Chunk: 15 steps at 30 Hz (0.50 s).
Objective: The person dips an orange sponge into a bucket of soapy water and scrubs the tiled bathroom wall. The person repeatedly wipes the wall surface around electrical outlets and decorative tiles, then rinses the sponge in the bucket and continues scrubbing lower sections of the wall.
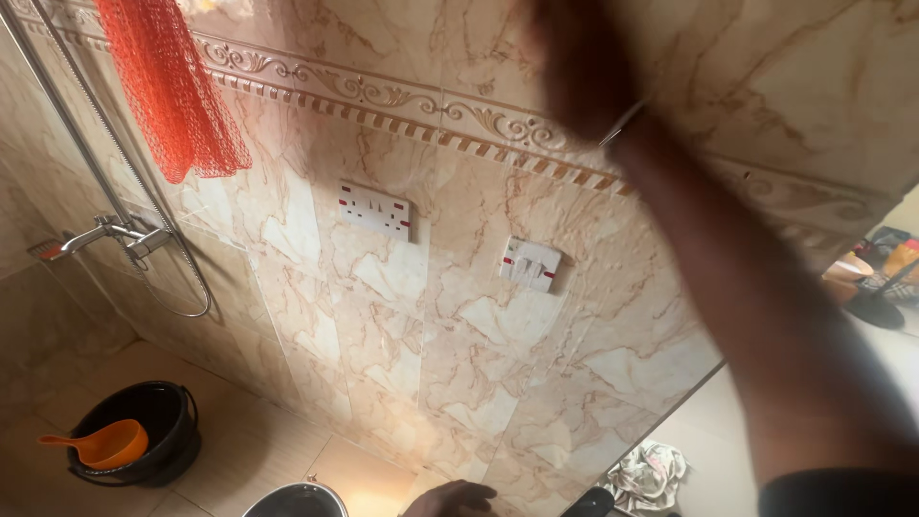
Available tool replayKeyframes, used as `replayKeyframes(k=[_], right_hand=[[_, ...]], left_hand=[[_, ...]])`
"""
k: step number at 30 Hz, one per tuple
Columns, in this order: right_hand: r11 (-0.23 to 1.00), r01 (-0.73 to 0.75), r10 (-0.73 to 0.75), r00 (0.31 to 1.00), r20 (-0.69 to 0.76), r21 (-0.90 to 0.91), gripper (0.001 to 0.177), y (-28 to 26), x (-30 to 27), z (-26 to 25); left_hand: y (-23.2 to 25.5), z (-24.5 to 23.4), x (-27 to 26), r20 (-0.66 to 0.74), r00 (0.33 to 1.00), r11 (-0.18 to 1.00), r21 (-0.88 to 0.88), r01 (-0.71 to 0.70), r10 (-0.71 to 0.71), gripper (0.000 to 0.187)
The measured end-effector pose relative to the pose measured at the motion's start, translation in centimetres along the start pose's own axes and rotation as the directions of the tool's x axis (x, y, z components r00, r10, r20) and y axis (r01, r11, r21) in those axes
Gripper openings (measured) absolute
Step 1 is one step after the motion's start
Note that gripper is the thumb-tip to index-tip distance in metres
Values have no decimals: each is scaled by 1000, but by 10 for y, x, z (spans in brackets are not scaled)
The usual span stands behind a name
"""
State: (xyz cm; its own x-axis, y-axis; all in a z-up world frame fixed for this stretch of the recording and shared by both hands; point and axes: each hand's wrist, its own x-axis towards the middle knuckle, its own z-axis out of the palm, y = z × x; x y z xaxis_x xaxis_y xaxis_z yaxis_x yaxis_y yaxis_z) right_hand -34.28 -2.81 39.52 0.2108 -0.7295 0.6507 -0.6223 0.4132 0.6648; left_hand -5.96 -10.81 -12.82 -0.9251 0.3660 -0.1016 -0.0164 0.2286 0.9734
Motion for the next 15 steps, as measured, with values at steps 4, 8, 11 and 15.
replayKeyframes(k=[4, 8, 11, 15], right_hand=[[994, 107, -110, 971, 215, 26, 54, -84, -37, 40], [929, 178, -239, 958, 160, 325, 42, -123, -86, 42], [884, 263, -384, 880, 281, 386, 8, -94, -83, 39], [908, 338, -284, 931, 228, -246, 32, -20, -33, 21]], left_hand=[[35, -3, -19, -54, 981, 978, 103, -181, 187, 40], [63, -3, -56, -245, 966, 990, 129, -55, 86, 45], [51, -8, -60, -235, 972, 995, 99, 31, -7, 34], [14, 1, -66, -408, 887, 975, 150, -167, 215, 34]])
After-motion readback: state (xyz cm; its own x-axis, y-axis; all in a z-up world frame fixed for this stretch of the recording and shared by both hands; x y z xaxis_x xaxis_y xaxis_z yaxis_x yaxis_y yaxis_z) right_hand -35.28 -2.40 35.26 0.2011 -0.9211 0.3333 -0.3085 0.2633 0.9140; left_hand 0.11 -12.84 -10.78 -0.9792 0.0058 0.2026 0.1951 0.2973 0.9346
